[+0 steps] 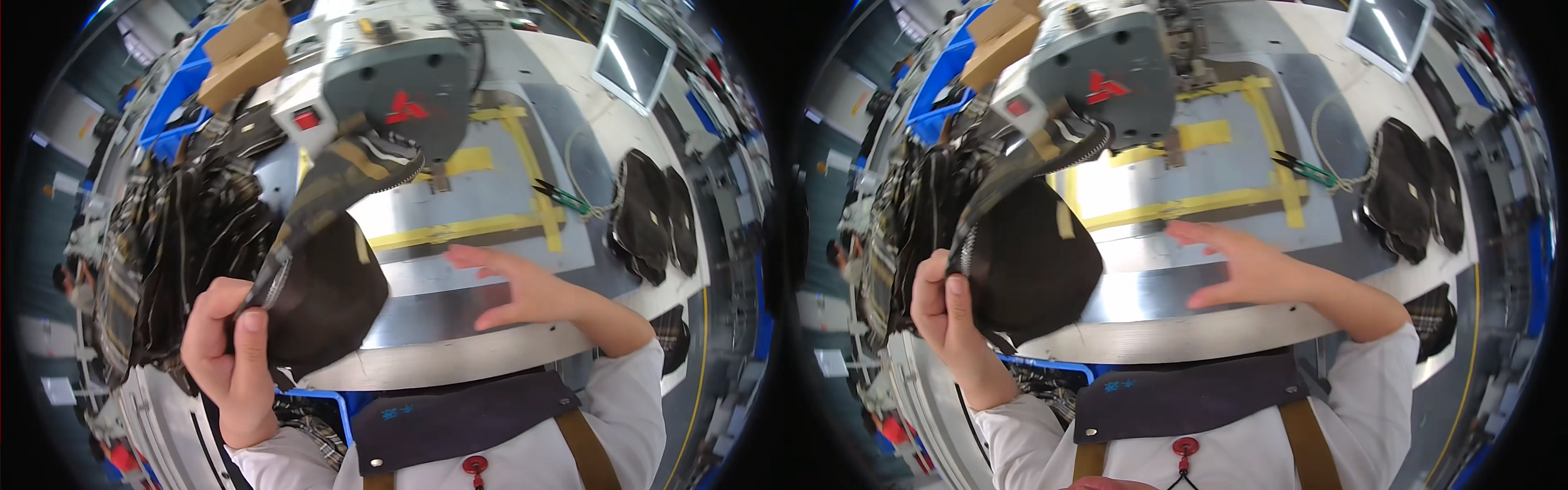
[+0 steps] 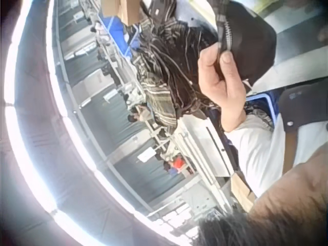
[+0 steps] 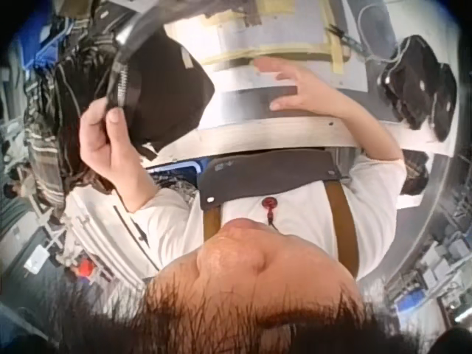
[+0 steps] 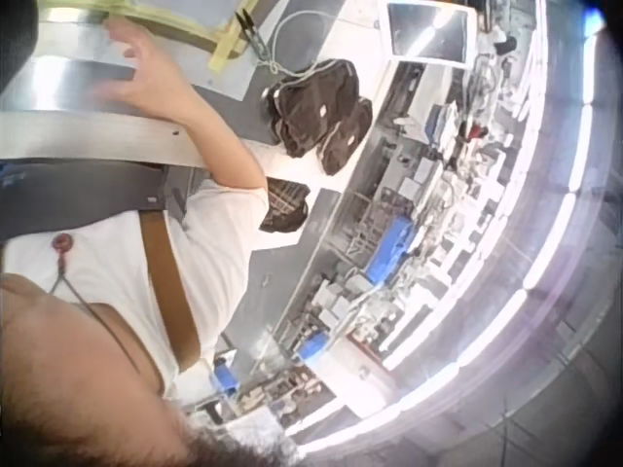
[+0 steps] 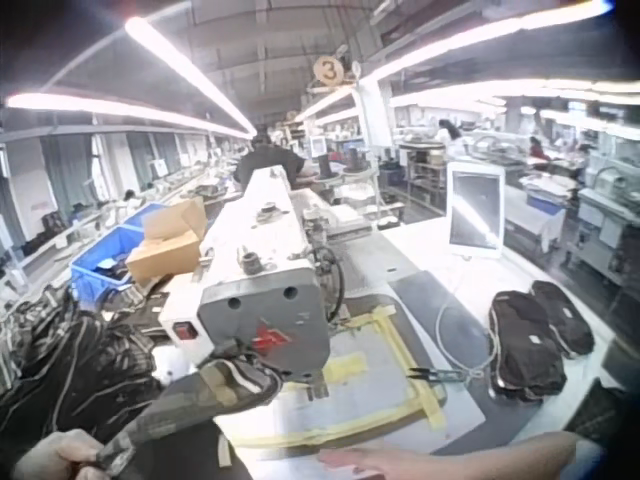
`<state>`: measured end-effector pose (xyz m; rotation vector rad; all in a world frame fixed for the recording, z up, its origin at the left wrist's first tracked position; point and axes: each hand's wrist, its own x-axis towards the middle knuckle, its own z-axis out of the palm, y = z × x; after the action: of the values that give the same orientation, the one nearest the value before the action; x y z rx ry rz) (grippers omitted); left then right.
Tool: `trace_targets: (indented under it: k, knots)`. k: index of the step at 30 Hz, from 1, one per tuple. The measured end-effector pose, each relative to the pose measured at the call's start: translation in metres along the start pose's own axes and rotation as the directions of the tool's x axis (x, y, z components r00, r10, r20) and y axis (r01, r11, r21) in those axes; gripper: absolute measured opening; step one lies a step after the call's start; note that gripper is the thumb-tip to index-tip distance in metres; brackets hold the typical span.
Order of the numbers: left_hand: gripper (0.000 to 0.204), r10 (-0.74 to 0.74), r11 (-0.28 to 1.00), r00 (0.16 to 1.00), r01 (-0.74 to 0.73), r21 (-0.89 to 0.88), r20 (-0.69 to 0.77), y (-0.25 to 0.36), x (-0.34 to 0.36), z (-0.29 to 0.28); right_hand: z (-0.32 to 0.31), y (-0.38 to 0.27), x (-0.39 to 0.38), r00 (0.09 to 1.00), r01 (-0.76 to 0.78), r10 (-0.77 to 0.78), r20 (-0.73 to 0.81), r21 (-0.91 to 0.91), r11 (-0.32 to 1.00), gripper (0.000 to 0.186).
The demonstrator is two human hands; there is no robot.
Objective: The person operates an industrial sewing machine to stitch the edges of dark fabric pouches. They align the pouch under the needle, sew short segments, and use scissors to trim threads. The person handles multiple pouches, moving finished items aside and picking up new ones from a stack.
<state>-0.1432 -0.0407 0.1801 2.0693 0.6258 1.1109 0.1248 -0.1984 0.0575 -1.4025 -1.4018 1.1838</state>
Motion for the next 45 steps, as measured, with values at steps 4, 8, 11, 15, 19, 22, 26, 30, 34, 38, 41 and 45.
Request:
trace_targets:
  k: [4,8,11,15,19,22,26,30,34,38,41,45]
  knots:
    - [0.011,-0.068,0.973,0.964,0.121,-0.196,0.259,-0.024,0.005,0.027,0.006,0.015,0.013,0.993,-0.105,0.119,0.002,0.492,0.864,0.091]
    - [0.013,-0.246,0.898,0.829,0.39,-0.204,0.503,-0.06,0.021,0.049,-0.002,0.016,0.018,0.904,0.046,0.232,-0.359,0.622,0.781,0.091]
    - [0.015,-0.387,0.661,0.614,0.705,-0.257,0.688,-0.102,0.03,0.06,-0.023,0.041,0.019,0.904,-0.017,0.171,-0.393,0.365,0.931,0.067]
    - [0.027,-0.361,0.663,0.597,0.705,-0.253,0.716,-0.132,0.044,0.088,-0.028,0.024,-0.007,0.787,-0.118,0.296,-0.542,0.338,0.934,0.038]
    - [0.052,-0.215,0.871,0.595,0.475,-0.124,0.774,-0.147,0.041,0.111,-0.053,0.01,-0.038,0.756,-0.071,0.352,-0.552,0.465,0.882,0.032]
    - [0.038,-0.172,0.976,0.691,0.215,0.028,0.702,-0.163,0.028,0.133,-0.074,0.003,-0.039,0.666,-0.719,0.639,-0.386,-0.562,0.409,0.027]
    - [0.026,-0.194,0.98,0.755,0.179,0.088,0.627,-0.153,0.026,0.151,-0.073,-0.005,-0.037,0.867,-0.494,0.188,-0.462,-0.743,0.451,0.032]
    - [0.024,-0.04,0.993,0.756,0.104,-0.059,0.653,-0.134,0.028,0.177,-0.044,0.017,0.024,0.829,0.045,-0.514,-0.222,-0.888,0.457,0.03]
    - [0.021,0.165,0.975,0.825,-0.219,0.038,0.54,-0.136,0.029,0.184,-0.031,0.041,0.059,0.971,-0.104,-0.115,-0.209,-0.803,0.586,0.022]
    - [0.016,0.118,0.978,0.864,-0.188,0.095,0.489,-0.155,0.03,0.17,-0.043,0.037,0.067,0.987,-0.143,0.053,-0.148,-0.699,0.701,0.024]
    - [0.016,0.052,0.991,0.87,-0.104,0.079,0.49,-0.154,0.031,0.163,-0.053,0.024,0.067,0.98,-0.174,0.196,-0.03,-0.607,0.775,0.029]
    - [0.019,0.047,0.999,0.88,-0.038,-0.03,0.472,-0.15,0.03,0.172,-0.054,0.028,0.068,0.982,-0.185,0.174,-0.067,-0.448,0.875,0.034]
